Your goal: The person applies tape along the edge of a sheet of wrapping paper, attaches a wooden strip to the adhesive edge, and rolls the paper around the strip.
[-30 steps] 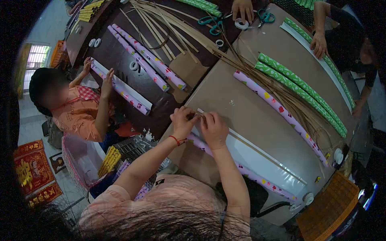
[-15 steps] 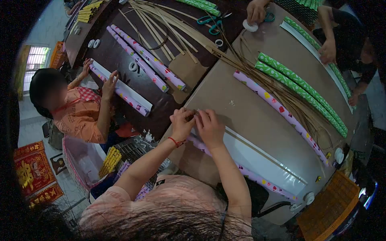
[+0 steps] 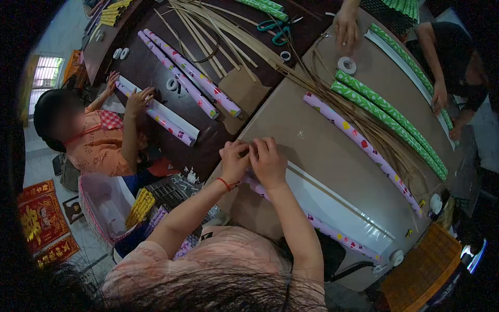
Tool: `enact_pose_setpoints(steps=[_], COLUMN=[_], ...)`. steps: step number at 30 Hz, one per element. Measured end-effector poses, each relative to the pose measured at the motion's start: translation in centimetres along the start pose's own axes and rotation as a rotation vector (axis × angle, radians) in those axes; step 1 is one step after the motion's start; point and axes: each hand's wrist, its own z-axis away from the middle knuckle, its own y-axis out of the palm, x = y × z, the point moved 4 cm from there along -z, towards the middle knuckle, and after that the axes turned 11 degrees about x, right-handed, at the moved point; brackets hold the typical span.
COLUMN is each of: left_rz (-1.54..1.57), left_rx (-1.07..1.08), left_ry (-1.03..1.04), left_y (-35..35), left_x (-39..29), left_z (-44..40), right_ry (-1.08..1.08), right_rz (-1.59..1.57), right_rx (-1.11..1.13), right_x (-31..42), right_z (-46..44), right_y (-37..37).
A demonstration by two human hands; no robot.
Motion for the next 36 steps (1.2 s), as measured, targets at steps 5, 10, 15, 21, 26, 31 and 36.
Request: enact_pose_setpoints(steps=[5, 10, 15, 21, 26, 31, 36], left_rz=[0.021, 0.017, 0.013, 0.031, 0.033, 0.041, 0.059], left_rx=[0.043, 0.026, 0.028, 0.021, 0.024, 0.013, 0.031], left_ry=[-0.021, -0.024, -0.033, -0.014, -0.018, -0.014, -0.001], left_y=[-0.6, -0.2, -0.3, -0.2, -0.2, -0.1, -0.3], left_x=[-0.4, -0.7, -0.7, -0.6, -0.6, -0.5, -0.6], left_z=[0.1, 0.0, -0.1, -0.2, -0.2, -0.1, -0.1], right_ry=[-0.015, -0.050, -0.075, -0.085, -0.082, -0.055, -0.023], right_rz=[-0.034, 0.086, 0.131, 0.174, 0.185, 0.144, 0.115], right_rx=[0.026, 0.034, 0.027, 0.005, 0.000, -0.034, -0.060], right_x=[-0.4, -0.8, -1.3, -1.4, -1.1, -1.4, -1.3], right_z=[0.7, 1.4, 1.4, 1.3, 1.1, 1.4, 1.5], right_y=[-0.6, -1.3, -0.7, -0.5, -0.5, -0.3, -0.3])
